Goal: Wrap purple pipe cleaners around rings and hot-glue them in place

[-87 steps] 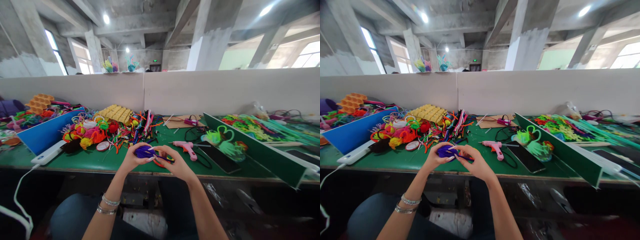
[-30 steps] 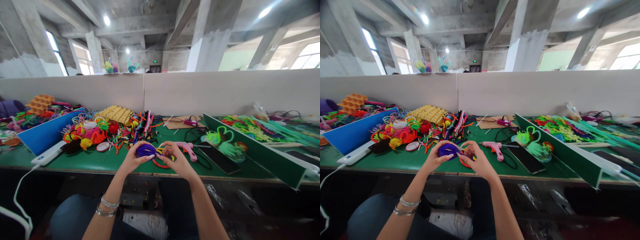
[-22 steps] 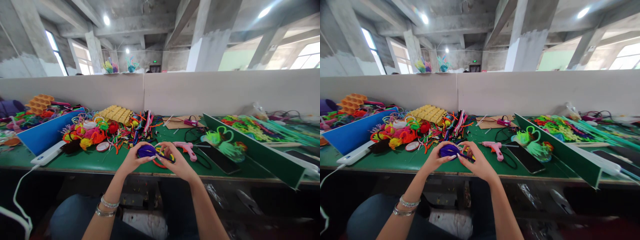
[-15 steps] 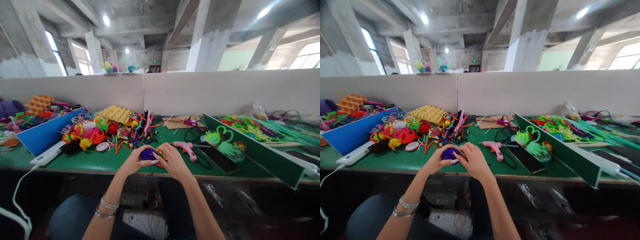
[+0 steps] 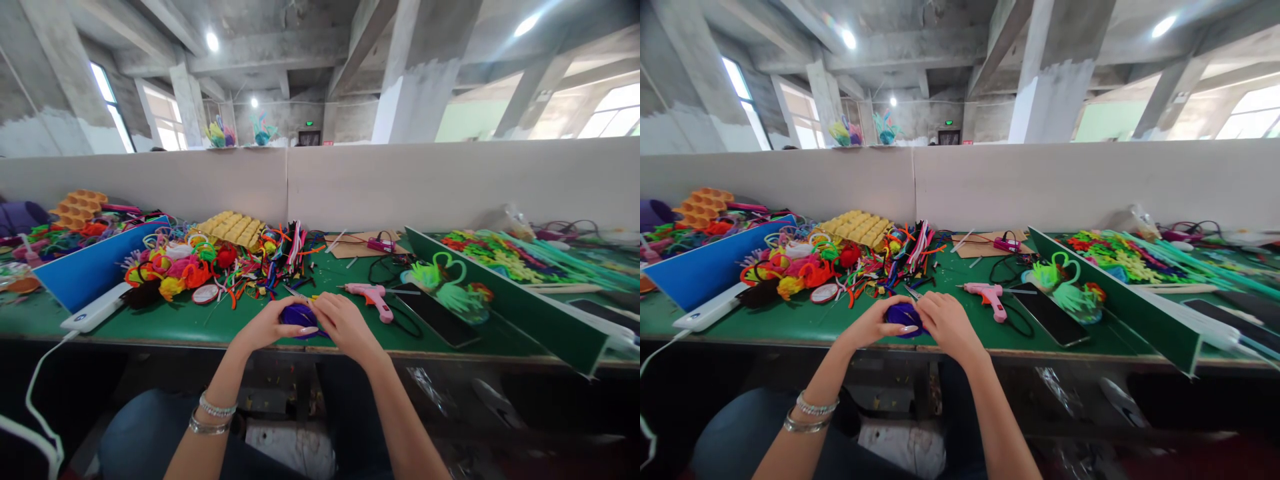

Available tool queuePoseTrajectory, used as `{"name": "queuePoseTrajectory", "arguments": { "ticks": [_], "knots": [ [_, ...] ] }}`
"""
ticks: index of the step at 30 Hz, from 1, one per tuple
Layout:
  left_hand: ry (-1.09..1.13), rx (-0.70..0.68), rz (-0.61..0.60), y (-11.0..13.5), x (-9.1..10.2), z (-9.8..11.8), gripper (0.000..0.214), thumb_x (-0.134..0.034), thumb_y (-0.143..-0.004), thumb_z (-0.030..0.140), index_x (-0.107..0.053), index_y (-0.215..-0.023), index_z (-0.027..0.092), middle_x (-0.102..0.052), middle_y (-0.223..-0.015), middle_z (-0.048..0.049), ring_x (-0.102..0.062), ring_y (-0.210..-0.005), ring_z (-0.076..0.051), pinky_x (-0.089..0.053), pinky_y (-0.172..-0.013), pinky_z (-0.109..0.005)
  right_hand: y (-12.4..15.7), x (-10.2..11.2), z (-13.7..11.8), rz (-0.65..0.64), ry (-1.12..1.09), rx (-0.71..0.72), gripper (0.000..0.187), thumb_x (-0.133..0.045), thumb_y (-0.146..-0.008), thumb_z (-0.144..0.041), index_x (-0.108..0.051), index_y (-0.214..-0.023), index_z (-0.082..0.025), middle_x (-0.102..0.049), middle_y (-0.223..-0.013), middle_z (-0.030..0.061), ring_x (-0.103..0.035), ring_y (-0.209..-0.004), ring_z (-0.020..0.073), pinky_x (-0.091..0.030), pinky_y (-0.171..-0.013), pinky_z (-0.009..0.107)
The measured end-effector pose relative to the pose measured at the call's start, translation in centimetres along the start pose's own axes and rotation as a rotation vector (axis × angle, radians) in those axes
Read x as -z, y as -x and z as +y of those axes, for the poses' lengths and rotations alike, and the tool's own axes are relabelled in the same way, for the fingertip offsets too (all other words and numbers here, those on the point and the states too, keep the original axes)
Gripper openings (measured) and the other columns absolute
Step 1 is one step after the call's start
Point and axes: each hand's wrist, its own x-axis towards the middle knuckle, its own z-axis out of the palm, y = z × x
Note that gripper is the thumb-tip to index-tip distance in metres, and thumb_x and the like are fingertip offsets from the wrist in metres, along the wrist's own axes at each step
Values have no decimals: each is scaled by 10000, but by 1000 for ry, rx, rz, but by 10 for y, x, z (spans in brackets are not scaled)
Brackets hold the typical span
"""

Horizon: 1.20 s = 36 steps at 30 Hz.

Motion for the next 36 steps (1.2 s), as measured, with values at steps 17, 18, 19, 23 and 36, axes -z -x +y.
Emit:
{"name": "queuePoseTrajectory", "arguments": {
  "ticks": [17,18,19,23,36],
  "knots": [
    [55,-18,131,-2,4,-6,415,-699,-659,379,-594,-997,162,-658,-949,-59,-610,-869,-178,-480,-786,-284,3,15,8,544,-329,-365,201,-476,-869,-331,-580,-765,-195,-612,-690,18,-489,-563,120,-394,-552,255],
    [53,-16,133,-2,4,-6,416,-698,-661,380,-592,-999,161,-659,-947,-59,-610,-866,-177,-480,-786,-285,3,16,8,542,-349,-371,194,-478,-868,-334,-581,-781,-194,-611,-696,18,-493,-568,118,-396,-551,252],
    [52,-11,133,-2,4,-7,419,-698,-661,380,-590,-1002,162,-660,-947,-59,-610,-863,-176,-479,-786,-286,3,16,8,542,-368,-377,190,-478,-868,-338,-578,-795,-194,-608,-703,18,-495,-576,118,-399,-554,250],
    [46,-6,133,-2,5,-6,416,-700,-662,375,-584,-1001,166,-663,-952,-56,-611,-864,-171,-477,-789,-280,3,18,6,545,-443,-398,223,-428,-888,-358,-533,-775,-197,-553,-677,1,-468,-561,104,-395,-555,243],
    [15,-62,157,-2,6,-3,403,-689,-670,374,-579,-996,164,-666,-965,-55,-619,-879,-178,-486,-809,-293,3,27,-8,464,-504,-366,162,-634,-747,-343,-653,-690,-192,-653,-649,8,-547,-596,123,-435,-578,242]
  ]
}}
